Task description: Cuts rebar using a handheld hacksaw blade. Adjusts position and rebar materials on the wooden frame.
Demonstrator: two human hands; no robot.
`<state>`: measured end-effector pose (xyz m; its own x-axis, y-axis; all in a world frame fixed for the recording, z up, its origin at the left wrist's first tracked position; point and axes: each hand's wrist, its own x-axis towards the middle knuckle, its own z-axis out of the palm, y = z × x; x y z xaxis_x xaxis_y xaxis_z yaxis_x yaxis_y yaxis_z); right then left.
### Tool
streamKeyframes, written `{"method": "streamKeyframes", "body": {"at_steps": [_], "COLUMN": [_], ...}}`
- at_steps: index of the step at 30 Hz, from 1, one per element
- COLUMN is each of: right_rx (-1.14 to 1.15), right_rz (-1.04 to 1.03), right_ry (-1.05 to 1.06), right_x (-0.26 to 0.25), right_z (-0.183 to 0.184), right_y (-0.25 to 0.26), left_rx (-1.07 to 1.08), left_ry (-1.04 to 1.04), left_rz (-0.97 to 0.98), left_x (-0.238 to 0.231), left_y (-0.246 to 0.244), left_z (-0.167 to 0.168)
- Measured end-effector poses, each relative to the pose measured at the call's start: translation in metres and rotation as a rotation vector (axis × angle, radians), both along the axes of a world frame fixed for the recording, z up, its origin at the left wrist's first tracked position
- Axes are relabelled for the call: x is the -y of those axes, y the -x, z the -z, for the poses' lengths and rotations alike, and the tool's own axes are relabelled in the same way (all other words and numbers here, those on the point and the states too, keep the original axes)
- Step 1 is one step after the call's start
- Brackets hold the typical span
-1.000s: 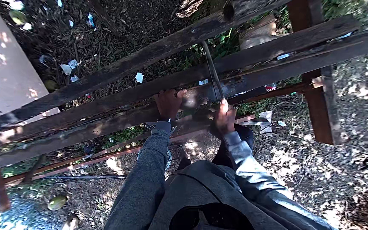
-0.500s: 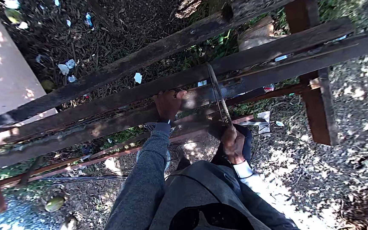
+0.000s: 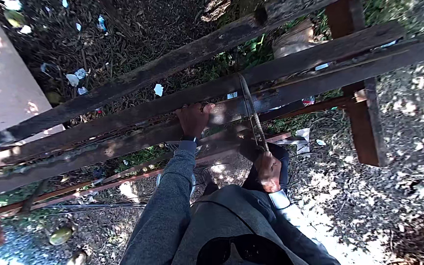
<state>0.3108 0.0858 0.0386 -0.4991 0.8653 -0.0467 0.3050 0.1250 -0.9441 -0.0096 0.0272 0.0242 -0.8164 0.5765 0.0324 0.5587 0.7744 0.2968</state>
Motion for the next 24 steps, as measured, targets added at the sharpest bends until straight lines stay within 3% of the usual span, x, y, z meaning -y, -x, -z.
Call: {"method": "streamKeyframes", "body": {"at_steps": [2, 8, 11, 14, 18, 21, 24], "right_rx": [0.039, 0.274, 0.195, 0.051, -0.017, 0.098, 0.244], "right_rz": [0.001, 0.027, -0.010, -0.009, 0.014, 0.003, -0.004], "right_ry": [-0.034, -0.057, -0.036, -0.033, 0.033, -0.064, -0.101], "right_x": [-0.003, -0.066, -0.066, -0.035, 0.005, -0.016, -0.057], "right_z": [-0.015, -0.006, -0.003, 0.015, -0.010, -0.025, -0.007], "right_y": [0.009, 0.122, 0.108, 0.056, -0.001, 0.036, 0.101], "left_rx": [-0.010, -0.018, -0.021, -0.012, -0.011, -0.012, -0.019], "left_ry": [0.005, 0.012, 0.016, 0.024, 0.007, -0.004, 0.006], "left_rz": [-0.002, -0.001, 0.002, 0.002, 0.006, 0.010, 0.008], "left_x": [-0.001, 0.001, -0.001, -0.001, 0.000, 0.000, 0.000], "left_y": [0.002, 0.001, 0.000, 0.002, 0.002, 0.003, 0.002], "left_z": [0.000, 0.005, 0.005, 0.003, 0.005, 0.004, 0.006]}}
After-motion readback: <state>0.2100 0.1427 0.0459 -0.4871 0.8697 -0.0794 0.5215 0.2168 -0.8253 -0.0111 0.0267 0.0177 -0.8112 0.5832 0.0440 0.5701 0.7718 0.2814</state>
